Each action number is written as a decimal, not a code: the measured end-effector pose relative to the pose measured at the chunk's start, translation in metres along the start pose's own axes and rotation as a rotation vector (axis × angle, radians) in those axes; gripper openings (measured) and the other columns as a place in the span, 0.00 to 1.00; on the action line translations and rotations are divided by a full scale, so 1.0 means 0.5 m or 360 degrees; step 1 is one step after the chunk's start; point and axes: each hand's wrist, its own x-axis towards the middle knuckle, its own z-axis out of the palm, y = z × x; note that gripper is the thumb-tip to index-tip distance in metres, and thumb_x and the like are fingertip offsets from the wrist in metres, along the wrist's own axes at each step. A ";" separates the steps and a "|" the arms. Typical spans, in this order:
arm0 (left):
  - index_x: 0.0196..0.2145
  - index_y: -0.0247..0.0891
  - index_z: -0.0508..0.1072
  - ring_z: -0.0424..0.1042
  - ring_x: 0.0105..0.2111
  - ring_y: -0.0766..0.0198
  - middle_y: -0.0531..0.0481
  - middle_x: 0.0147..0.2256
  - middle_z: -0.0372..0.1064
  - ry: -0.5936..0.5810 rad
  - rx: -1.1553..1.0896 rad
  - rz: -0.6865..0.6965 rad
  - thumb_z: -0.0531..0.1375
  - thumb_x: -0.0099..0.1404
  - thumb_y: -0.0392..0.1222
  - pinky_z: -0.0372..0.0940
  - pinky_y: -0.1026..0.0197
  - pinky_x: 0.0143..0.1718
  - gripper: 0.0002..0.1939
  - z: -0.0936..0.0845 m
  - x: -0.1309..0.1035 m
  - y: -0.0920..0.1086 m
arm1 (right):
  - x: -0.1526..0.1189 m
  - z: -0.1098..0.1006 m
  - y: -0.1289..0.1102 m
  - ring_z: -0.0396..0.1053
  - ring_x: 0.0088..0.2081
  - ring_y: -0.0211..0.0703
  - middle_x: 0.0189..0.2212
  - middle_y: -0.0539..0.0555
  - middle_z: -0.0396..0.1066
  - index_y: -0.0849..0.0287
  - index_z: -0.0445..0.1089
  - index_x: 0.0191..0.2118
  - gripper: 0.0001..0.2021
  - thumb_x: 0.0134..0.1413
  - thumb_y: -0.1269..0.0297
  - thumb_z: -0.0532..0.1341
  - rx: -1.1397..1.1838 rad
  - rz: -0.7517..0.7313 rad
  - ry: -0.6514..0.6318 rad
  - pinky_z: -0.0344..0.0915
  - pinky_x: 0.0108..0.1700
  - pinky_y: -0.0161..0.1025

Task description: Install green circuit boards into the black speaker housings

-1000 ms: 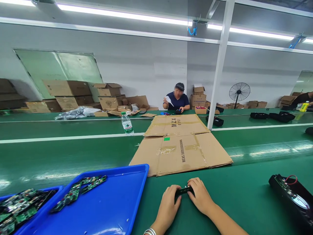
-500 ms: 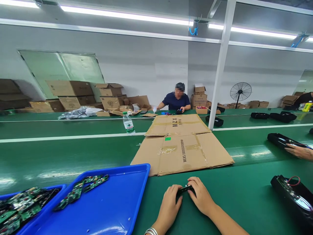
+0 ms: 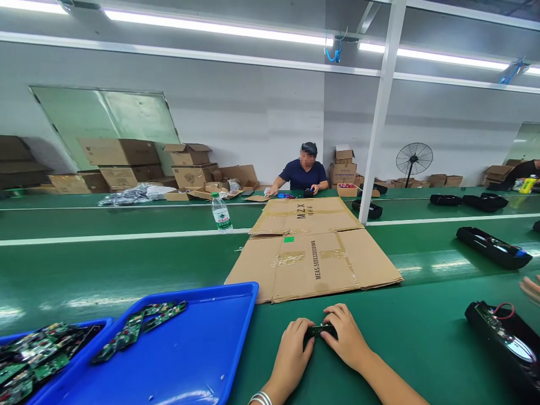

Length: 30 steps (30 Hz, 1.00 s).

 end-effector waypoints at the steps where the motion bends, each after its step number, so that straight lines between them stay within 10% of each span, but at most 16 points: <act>1: 0.38 0.39 0.68 0.64 0.40 0.57 0.48 0.39 0.68 -0.0008 0.0001 0.0000 0.51 0.58 0.31 0.60 0.54 0.43 0.11 0.000 0.000 0.000 | 0.000 0.000 -0.002 0.58 0.48 0.49 0.43 0.53 0.66 0.58 0.65 0.33 0.07 0.47 0.74 0.61 -0.0012 0.0003 -0.0024 0.60 0.50 0.46; 23: 0.35 0.39 0.67 0.64 0.38 0.57 0.48 0.37 0.67 -0.0002 0.0081 -0.0008 0.52 0.58 0.32 0.59 0.56 0.41 0.08 -0.002 -0.004 0.007 | 0.002 0.000 0.005 0.60 0.42 0.44 0.36 0.53 0.67 0.58 0.62 0.32 0.04 0.58 0.69 0.53 0.0238 -0.0103 0.0147 0.61 0.44 0.43; 30: 0.33 0.39 0.67 0.64 0.39 0.57 0.47 0.38 0.67 -0.0005 0.0039 0.0014 0.50 0.59 0.31 0.59 0.55 0.42 0.09 -0.004 -0.003 0.007 | 0.004 0.000 -0.002 0.61 0.43 0.46 0.37 0.51 0.68 0.58 0.64 0.31 0.03 0.50 0.70 0.60 0.0112 -0.0019 -0.0074 0.59 0.45 0.44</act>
